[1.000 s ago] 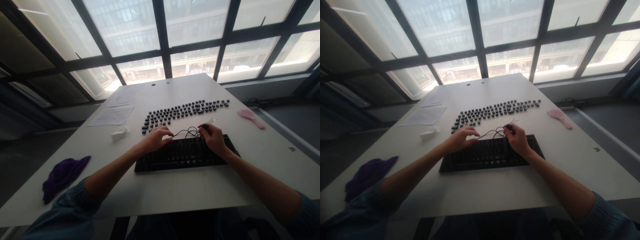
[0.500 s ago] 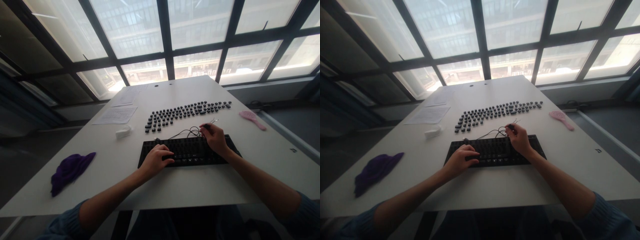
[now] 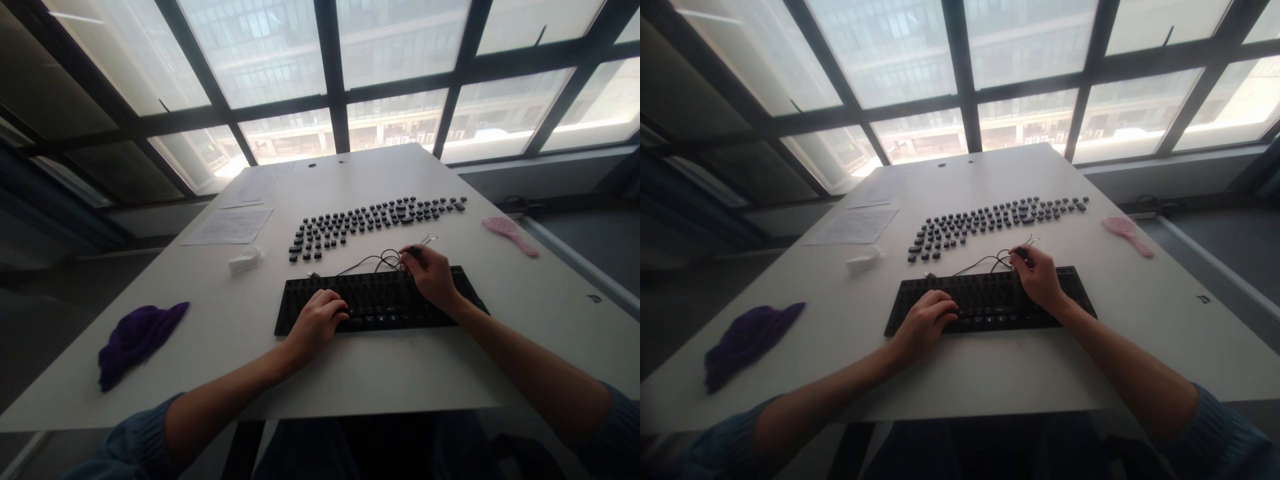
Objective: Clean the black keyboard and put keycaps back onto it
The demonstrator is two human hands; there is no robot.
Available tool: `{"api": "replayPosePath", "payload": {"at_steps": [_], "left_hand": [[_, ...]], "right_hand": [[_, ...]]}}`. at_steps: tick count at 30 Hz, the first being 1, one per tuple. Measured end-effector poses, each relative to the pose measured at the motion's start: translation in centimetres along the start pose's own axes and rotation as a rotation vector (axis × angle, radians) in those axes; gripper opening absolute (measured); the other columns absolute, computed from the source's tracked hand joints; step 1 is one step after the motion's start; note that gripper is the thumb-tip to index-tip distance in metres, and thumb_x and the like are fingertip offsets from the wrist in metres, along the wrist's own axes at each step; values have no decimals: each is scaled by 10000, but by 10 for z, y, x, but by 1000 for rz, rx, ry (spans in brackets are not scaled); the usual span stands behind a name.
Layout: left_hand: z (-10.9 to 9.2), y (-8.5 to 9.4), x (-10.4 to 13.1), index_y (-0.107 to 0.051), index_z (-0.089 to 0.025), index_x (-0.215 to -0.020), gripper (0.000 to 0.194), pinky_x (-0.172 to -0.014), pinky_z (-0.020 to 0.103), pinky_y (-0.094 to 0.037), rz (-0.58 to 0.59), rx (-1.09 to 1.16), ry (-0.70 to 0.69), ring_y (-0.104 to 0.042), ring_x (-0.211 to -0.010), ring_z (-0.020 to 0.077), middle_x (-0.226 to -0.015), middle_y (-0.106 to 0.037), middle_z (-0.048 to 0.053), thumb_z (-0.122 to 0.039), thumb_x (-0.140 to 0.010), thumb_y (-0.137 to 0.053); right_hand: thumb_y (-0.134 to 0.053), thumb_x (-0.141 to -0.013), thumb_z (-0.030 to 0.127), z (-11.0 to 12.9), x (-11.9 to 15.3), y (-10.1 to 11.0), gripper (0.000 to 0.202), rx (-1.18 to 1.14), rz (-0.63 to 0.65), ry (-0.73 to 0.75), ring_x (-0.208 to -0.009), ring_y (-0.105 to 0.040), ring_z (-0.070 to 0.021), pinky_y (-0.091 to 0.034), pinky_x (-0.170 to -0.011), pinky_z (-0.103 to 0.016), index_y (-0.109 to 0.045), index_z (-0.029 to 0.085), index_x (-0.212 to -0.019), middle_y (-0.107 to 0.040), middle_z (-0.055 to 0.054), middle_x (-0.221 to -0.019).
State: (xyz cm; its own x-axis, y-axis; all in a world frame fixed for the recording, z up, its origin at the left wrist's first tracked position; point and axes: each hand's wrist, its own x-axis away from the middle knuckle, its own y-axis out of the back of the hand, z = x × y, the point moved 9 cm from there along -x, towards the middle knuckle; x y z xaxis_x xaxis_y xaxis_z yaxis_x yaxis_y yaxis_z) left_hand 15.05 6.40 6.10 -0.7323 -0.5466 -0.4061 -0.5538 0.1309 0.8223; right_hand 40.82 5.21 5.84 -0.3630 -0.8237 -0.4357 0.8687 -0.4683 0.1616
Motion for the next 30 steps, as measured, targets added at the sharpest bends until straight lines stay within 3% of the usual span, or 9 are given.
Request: {"api": "replayPosePath", "payload": {"at_steps": [12,16,19,22,25,30], "left_hand": [[1,-6,6,-675,-157,-1001,78,-841,387,-558,-44,4,-40,-602,-938,230,-1003,-665,98,-151,-955,-611],[8,-2,4,-708,-171,-986,85,-866,372,-556,-27,110,63,-636,-950,221,-998,-684,87,-193,-948,-635],[17,11,-4,-736,-190,-960,80,-835,340,-554,-1,212,186,-668,-905,202,-979,-705,66,-228,-923,-676],[24,38,-30,-772,-211,-959,111,-842,338,-539,-69,190,190,-672,-920,209,-967,-722,56,-281,-885,-728],[40,55,-76,-798,-217,-970,152,-893,347,-519,-138,88,165,-668,-936,213,-977,-745,51,-317,-865,-754],[94,25,-160,-821,-196,-974,187,-818,330,-528,-18,-93,285,-684,-815,211,-920,-788,61,-314,-841,-766]], "right_hand": [[-660,-916,427,-2,1,-1,254,-1,8,-13,-620,-618,-156,-518,-588,-287,-695,179,-958,-697,-41,-785],[-661,-914,435,-2,0,0,258,-3,6,-17,-618,-618,-158,-520,-587,-292,-696,183,-952,-697,-43,-791],[-658,-915,447,-2,0,0,268,-13,6,-16,-621,-621,-160,-529,-596,-299,-694,185,-959,-698,-43,-791],[-652,-918,460,-1,0,-2,285,-5,14,-14,-626,-624,-164,-532,-596,-301,-693,181,-961,-701,-49,-793],[-648,-919,457,0,0,-3,284,4,23,-12,-632,-628,-167,-529,-596,-299,-694,179,-952,-701,-51,-789],[-650,-919,434,-2,-1,-1,261,-5,10,-18,-640,-633,-169,-525,-606,-297,-698,179,-953,-703,-48,-791]]}}
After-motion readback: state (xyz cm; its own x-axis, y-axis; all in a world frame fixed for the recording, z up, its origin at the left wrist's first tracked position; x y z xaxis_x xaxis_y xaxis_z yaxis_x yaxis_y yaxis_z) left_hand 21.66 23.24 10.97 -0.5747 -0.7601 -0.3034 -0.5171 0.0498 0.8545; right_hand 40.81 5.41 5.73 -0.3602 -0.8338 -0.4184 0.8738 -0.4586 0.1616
